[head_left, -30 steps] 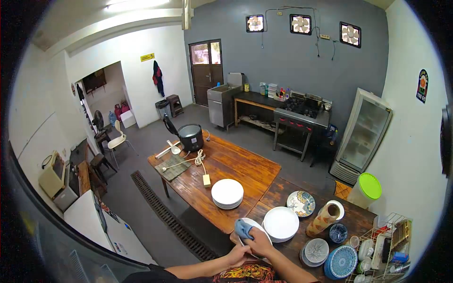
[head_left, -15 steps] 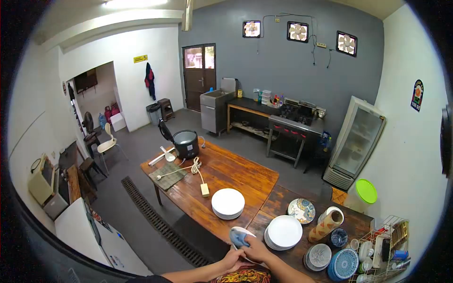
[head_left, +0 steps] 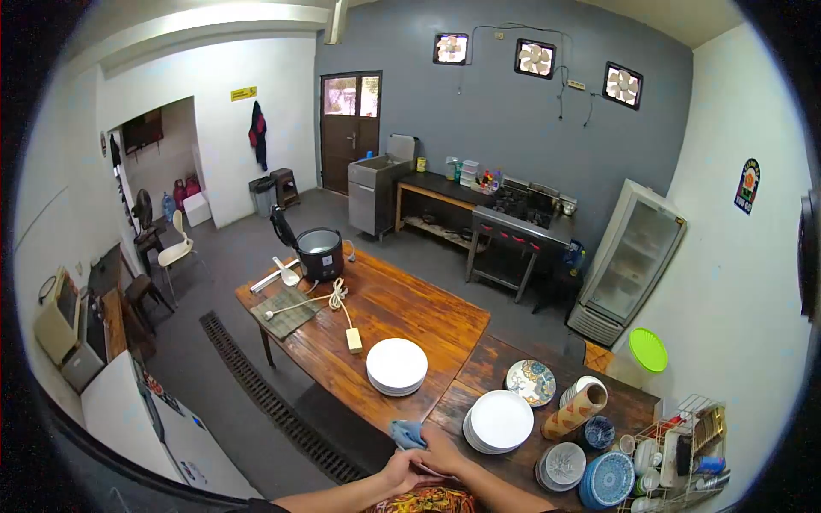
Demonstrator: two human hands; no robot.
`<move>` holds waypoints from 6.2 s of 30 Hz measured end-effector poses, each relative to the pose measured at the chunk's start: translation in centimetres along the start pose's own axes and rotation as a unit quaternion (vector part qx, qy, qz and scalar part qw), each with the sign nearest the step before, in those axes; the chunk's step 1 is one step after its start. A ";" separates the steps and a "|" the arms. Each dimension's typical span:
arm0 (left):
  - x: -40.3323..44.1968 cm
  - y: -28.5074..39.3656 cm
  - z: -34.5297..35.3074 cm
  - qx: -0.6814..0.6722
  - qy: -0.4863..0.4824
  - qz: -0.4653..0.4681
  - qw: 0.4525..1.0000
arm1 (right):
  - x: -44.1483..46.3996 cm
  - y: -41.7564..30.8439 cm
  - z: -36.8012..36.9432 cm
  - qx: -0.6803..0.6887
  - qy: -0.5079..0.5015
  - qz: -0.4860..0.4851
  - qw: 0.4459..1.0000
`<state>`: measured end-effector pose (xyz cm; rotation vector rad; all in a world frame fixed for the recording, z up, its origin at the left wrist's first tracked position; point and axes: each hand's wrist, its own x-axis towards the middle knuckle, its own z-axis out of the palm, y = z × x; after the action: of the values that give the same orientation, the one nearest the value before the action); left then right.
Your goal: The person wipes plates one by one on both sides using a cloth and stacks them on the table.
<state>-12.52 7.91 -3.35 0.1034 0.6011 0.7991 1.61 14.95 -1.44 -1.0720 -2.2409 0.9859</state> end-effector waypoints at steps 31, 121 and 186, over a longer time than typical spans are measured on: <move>5.8 -6.5 3.2 -0.090 -0.008 0.125 0.988 | -4.2 0.6 -9.3 -0.124 -0.076 0.119 0.982; 0.3 -6.6 9.9 0.052 0.111 0.280 0.952 | -3.8 4.6 -14.1 -0.134 0.018 0.008 0.991; -4.5 -3.7 21.6 0.640 -0.211 0.104 0.731 | 2.8 0.6 -28.3 0.074 -0.149 0.131 0.977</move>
<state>-0.82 5.05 15.47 1.6214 0.6074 0.4038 18.91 28.85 16.32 -1.2440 -2.2451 1.4885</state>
